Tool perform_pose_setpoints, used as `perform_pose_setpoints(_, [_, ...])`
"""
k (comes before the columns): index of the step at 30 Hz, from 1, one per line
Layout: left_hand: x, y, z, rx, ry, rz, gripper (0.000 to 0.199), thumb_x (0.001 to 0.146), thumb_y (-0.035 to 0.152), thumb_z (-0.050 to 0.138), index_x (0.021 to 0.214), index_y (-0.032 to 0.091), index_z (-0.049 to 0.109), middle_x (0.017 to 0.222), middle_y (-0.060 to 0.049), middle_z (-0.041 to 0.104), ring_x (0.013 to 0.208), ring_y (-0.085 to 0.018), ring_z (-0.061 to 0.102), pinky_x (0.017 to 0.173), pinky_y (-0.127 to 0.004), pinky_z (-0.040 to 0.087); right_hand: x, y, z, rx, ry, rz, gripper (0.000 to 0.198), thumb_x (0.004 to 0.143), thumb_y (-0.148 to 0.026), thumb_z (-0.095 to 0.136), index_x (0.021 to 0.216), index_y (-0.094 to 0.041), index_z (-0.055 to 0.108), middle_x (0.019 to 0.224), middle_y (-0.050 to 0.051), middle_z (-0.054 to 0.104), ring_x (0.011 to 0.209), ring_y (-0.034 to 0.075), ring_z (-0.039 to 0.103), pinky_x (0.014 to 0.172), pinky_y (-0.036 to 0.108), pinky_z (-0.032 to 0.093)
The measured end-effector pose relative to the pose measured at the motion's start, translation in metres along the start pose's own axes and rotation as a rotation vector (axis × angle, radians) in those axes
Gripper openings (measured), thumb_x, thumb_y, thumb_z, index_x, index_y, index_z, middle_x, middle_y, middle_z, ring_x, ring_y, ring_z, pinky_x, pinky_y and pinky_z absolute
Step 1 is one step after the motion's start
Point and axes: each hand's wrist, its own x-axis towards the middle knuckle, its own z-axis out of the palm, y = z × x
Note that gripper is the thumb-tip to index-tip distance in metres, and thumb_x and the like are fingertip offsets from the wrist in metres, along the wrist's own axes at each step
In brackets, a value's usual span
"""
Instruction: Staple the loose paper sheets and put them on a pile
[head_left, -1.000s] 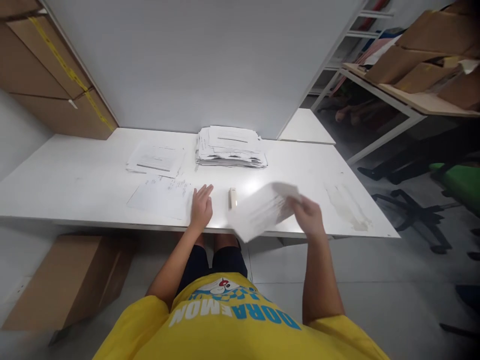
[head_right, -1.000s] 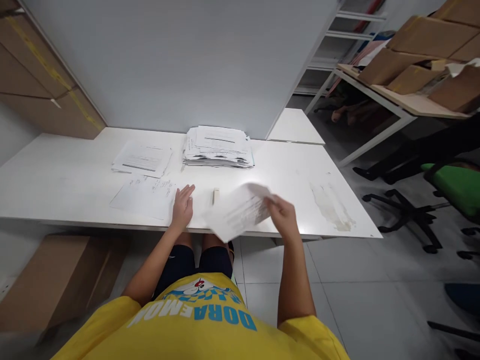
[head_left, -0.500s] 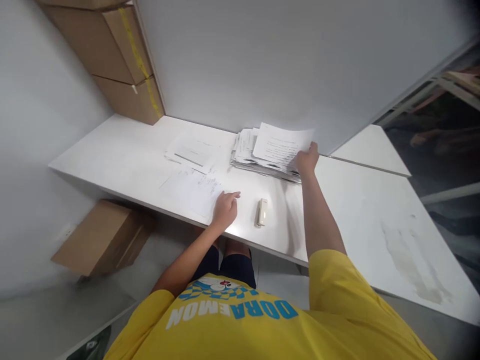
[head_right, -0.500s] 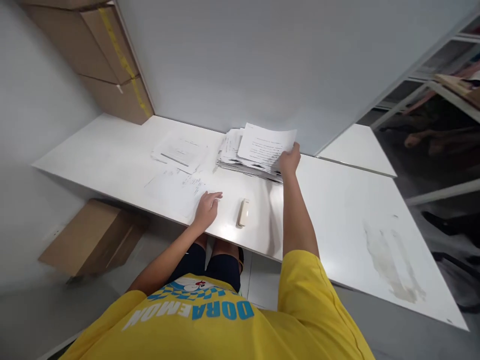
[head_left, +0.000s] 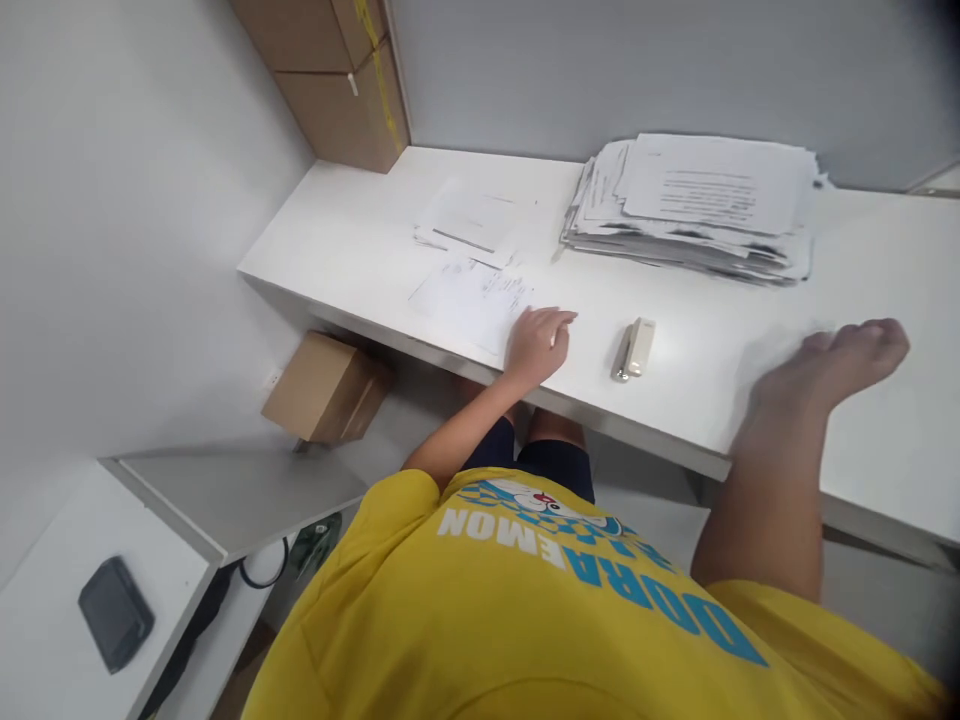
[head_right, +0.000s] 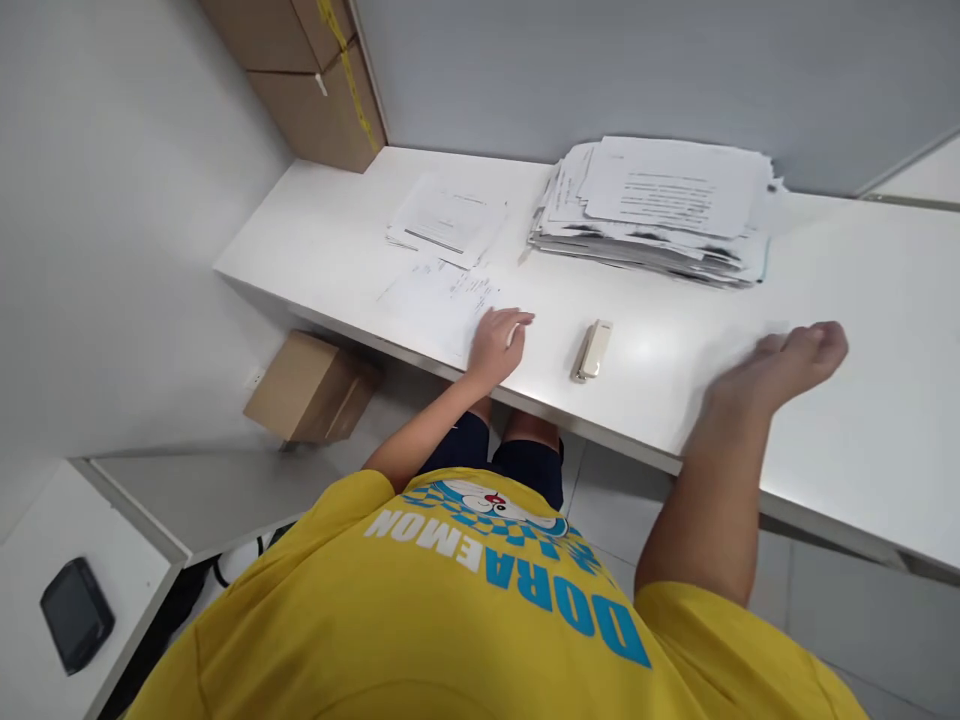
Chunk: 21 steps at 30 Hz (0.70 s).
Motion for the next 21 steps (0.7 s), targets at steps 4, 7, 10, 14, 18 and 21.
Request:
perform_pose_setpoints(4, [-0.02,-0.021,-0.029,0.235,0.004,-0.265,0.045,0.09,0.032,0.06,0.135,0.025,0.057,0.153,-0.009,0.048,0.147,-0.036,0.032,0.117,-0.061,0.029,-0.078,-0.039,-0.046,0.179,-0.053,0.144,0.024,0.089,-0.023,0.04,0.108,-0.025,0.055,0.128,0.013,0.06,0.119,0.019,0.063,0.105,0.047,0.045])
perform_pose_setpoints(7, [-0.029,-0.038,-0.048,0.365,-0.051,-0.308,0.05,0.091,0.036,0.06,0.139,0.024,0.055,0.157,-0.011,0.041,0.146,-0.037,0.033,0.114,-0.061,0.03,-0.123,-0.061,-0.067,0.242,-0.05,0.09,0.026,0.078,-0.027,0.05,0.103,-0.024,0.058,0.124,0.012,0.066,0.118,0.022,0.065,0.104,0.048,0.046])
perform_pose_setpoints(10, [-0.034,-0.05,-0.06,0.426,-0.024,-0.275,0.038,0.097,0.033,0.048,0.133,0.027,0.06,0.152,-0.008,0.049,0.139,-0.032,0.041,0.111,-0.056,0.033,-0.142,-0.072,-0.07,0.231,-0.038,0.045,0.026,0.073,-0.029,0.053,0.096,-0.021,0.06,0.112,0.013,0.071,0.108,0.024,0.069,0.1,0.047,0.049])
perform_pose_setpoints(14, [-0.031,-0.061,-0.072,0.458,0.019,-0.296,0.035,0.1,0.033,0.044,0.129,0.026,0.063,0.145,-0.007,0.056,0.131,-0.03,0.047,0.108,-0.053,0.034,-0.146,-0.08,-0.06,0.17,-0.044,0.068,0.02,0.075,-0.029,0.051,0.09,-0.019,0.059,0.101,0.011,0.072,0.098,0.023,0.071,0.094,0.043,0.052])
perform_pose_setpoints(18, [-0.026,-0.071,-0.08,0.466,-0.001,-0.259,0.035,0.101,0.033,0.042,0.127,0.027,0.064,0.138,-0.006,0.061,0.127,-0.027,0.051,0.11,-0.048,0.034,-0.145,-0.082,-0.056,0.142,-0.042,0.083,0.019,0.075,-0.027,0.049,0.09,-0.02,0.058,0.1,0.009,0.072,0.097,0.022,0.071,0.092,0.04,0.053])
perform_pose_setpoints(21, [-0.025,-0.073,-0.083,0.479,-0.014,-0.229,0.04,0.099,0.038,0.047,0.135,0.026,0.059,0.149,-0.005,0.053,0.136,-0.028,0.044,0.116,-0.047,0.03,-0.146,-0.082,-0.056,0.133,-0.043,0.077,0.019,0.074,-0.026,0.049,0.09,-0.02,0.057,0.099,0.009,0.072,0.097,0.022,0.07,0.091,0.04,0.054])
